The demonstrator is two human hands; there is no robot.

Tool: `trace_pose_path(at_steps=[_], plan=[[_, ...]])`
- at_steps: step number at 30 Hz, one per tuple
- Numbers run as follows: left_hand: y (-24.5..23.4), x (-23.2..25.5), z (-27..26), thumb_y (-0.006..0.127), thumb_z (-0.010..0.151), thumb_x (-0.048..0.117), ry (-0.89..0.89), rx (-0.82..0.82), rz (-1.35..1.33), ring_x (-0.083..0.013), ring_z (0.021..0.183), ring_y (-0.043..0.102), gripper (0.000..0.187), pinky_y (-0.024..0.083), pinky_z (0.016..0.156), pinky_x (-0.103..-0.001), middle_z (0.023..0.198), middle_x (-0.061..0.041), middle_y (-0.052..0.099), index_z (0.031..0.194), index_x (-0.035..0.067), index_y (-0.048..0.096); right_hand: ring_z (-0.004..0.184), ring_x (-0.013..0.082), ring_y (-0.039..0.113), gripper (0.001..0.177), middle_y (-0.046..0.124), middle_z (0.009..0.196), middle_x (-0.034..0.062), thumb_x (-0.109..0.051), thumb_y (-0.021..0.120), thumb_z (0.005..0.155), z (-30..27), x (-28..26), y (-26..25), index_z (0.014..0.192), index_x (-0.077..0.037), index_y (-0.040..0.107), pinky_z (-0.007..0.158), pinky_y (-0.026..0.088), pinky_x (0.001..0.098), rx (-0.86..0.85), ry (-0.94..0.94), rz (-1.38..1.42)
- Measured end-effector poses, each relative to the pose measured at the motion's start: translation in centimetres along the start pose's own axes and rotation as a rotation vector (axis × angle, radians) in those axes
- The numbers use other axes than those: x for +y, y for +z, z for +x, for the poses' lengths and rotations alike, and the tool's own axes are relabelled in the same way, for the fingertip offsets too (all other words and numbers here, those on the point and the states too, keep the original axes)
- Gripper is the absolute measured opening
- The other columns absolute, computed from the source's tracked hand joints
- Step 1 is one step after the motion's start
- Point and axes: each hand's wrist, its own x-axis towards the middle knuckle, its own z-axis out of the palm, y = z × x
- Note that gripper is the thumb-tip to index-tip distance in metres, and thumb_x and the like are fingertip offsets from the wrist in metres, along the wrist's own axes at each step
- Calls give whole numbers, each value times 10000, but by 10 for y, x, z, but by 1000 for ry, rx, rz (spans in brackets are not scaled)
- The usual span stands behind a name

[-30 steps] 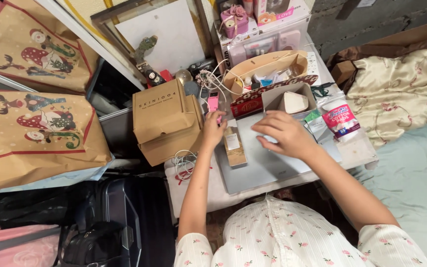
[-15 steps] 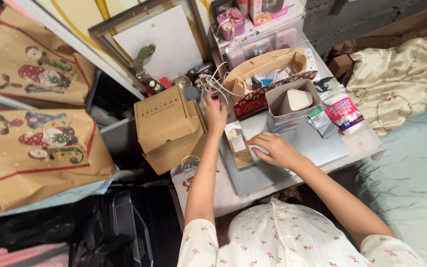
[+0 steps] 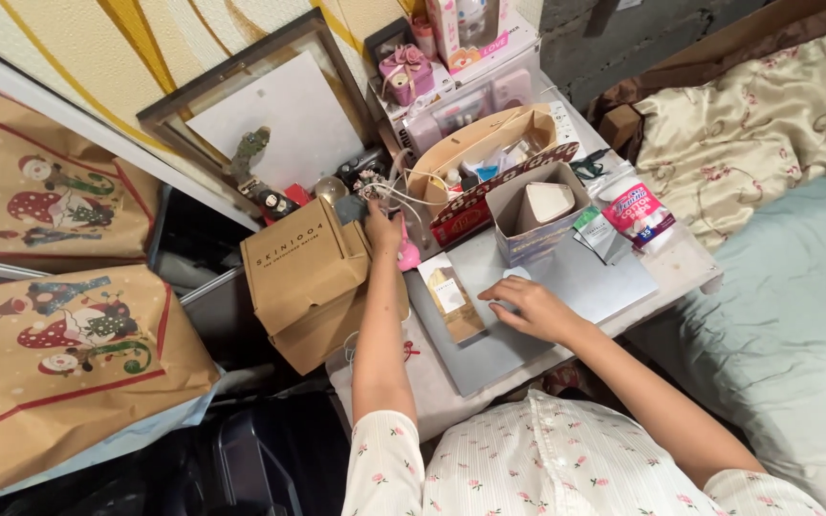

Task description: The person organizes various items on a cluttered desk, including a red packet, a small box, a pink device with a cable, and a purple box. They place items into a brown paper bag and rearrange objects on the desk.

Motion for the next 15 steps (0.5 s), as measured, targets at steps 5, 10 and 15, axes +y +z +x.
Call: trace_pose_path(at_steps=[5,10,15], plan=[[-23,33,-22,445,859,155,33,-6,-69,-276,932,604,269,484,799,-399,950,-135,620,1123,143,397,749,233,616,105,638,783,79,-110,531,824,1,2,-5,877,-78,615,678,498,334,-26,24,14],[-40,42,-7,308,900,117,112,54,-317,-218,709,646,387,525,629,-372,839,-133,626,1270,11,267,765,239,621,106,642,792,87,-106,532,824,1,5,-8,882,-71,614,693,498,342,-64,41,27],[-87,101,-43,276,893,101,117,64,-843,-52,465,348,94,282,344,-122,621,30,346,912,158,348,767,242,617,116,641,800,90,-114,539,817,2,11,-8,896,-76,615,696,497,343,-83,28,61]])
